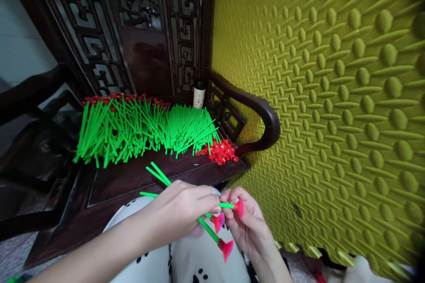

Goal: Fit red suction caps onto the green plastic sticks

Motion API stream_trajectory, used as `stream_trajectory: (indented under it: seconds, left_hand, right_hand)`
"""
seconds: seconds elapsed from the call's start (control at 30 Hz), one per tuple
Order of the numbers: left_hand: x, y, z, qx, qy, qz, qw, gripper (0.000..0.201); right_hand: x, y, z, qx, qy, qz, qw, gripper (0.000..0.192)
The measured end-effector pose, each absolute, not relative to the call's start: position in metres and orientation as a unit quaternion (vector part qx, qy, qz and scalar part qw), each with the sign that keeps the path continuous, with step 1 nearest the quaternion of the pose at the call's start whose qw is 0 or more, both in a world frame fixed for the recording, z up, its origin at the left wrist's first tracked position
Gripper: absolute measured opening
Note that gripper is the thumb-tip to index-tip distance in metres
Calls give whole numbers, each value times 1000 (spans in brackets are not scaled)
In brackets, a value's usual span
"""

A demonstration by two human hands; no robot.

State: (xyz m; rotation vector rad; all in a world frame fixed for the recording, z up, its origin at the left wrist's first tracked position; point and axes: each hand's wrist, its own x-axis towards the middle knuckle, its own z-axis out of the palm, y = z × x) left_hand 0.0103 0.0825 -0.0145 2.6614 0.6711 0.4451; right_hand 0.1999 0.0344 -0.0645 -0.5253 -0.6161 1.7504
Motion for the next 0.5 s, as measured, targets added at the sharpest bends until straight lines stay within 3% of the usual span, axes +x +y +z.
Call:
stream_trajectory:
  seconds: [0.17, 0.5]
  left_hand:
    - [11, 82, -12, 938, 241, 153, 194, 25]
    - [10, 82, -14, 946, 239, 157, 151, 30]
  right_hand:
    - [200, 32, -63, -228, -306, 704, 599, 5]
    - [209, 38, -48, -249, -372, 710, 543, 6]
